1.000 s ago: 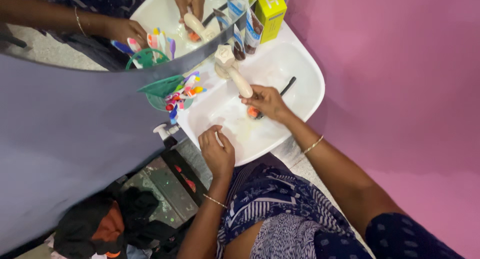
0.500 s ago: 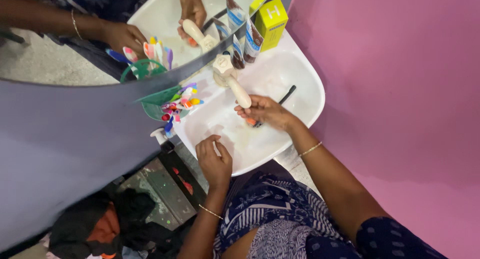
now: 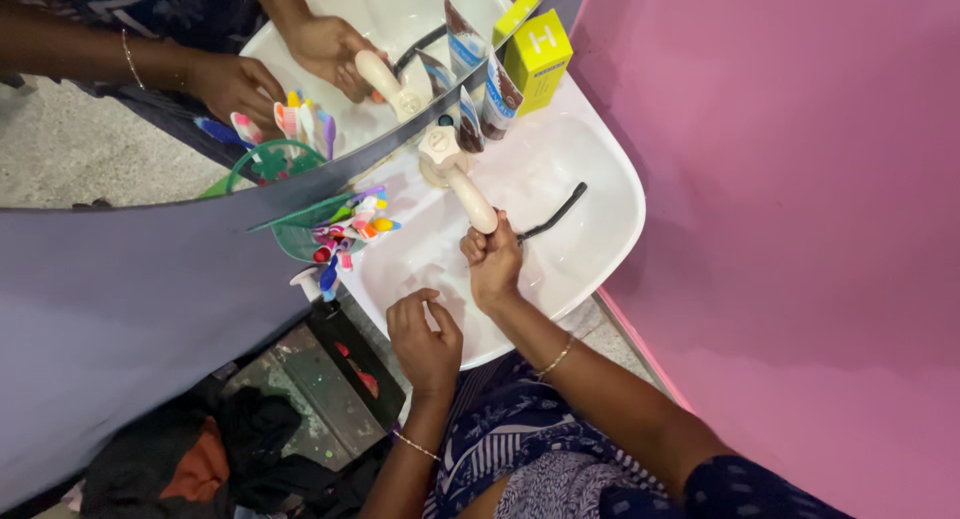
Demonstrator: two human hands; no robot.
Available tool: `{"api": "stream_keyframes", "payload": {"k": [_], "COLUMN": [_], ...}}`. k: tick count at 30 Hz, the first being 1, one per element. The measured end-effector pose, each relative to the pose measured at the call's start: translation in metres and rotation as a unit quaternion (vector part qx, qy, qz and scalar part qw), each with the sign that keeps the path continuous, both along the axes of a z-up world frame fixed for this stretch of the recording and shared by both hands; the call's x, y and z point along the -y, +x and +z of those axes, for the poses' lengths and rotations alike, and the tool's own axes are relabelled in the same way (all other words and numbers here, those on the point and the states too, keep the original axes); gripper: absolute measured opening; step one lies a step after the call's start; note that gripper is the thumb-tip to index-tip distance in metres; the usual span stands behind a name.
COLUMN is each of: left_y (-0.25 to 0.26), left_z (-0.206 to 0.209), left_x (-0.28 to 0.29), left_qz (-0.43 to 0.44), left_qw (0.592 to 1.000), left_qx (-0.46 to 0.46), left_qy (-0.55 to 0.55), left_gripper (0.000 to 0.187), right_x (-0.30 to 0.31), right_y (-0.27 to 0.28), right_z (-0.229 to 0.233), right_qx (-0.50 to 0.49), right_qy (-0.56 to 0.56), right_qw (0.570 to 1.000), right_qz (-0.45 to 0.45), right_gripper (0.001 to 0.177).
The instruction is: The person scrubs a white bathroom sink with a small brush, focusing on the basin and drain area. They repeatedly scrub the same spots, rinse the brush, and continue scrubbing without rinsing the sink or showing a final clean state.
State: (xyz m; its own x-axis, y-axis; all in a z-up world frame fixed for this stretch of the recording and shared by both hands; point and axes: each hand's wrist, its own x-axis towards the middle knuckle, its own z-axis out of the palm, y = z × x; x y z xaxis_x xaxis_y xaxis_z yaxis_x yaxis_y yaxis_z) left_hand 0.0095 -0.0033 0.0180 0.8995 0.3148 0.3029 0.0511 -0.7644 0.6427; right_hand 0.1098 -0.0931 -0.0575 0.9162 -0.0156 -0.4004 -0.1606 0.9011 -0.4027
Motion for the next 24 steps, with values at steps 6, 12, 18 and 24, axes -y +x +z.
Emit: {"api": "stream_keyframes", "payload": {"k": [6, 12, 18, 24], "left_y": [-0.001, -0.001, -0.001, 0.000], "left_z": [0.000, -0.003, -0.002, 0.002], "left_x": [0.000, -0.002, -0.004, -0.003], "left_qz": [-0.004, -0.009, -0.011, -0.003], "left_qw": [1.000, 1.000, 1.000, 1.000], "left_qx": [0.002, 0.010, 0.013, 0.012], "left_qy": [0.007, -0.006, 0.001, -0.002], "left_gripper": [0.012, 0.013, 0.013, 0.011], "right_x": [-0.008, -0.007, 0.014, 0.022], "right_y": [0.019, 0.028, 0.029, 0.029], "right_z": [-0.008, -0.010, -0.023, 0.006], "right_qx": [-0.012, -0.048, 0.022, -0.015], "right_qy": [-0.070, -0.058, 0.074, 0.014], "right_qw": [0.997, 0.997, 0.987, 0.982], "right_qz": [-0.038, -0.011, 0.144, 0.187], "right_gripper": [0.034, 0.037, 0.040, 0.035]}}
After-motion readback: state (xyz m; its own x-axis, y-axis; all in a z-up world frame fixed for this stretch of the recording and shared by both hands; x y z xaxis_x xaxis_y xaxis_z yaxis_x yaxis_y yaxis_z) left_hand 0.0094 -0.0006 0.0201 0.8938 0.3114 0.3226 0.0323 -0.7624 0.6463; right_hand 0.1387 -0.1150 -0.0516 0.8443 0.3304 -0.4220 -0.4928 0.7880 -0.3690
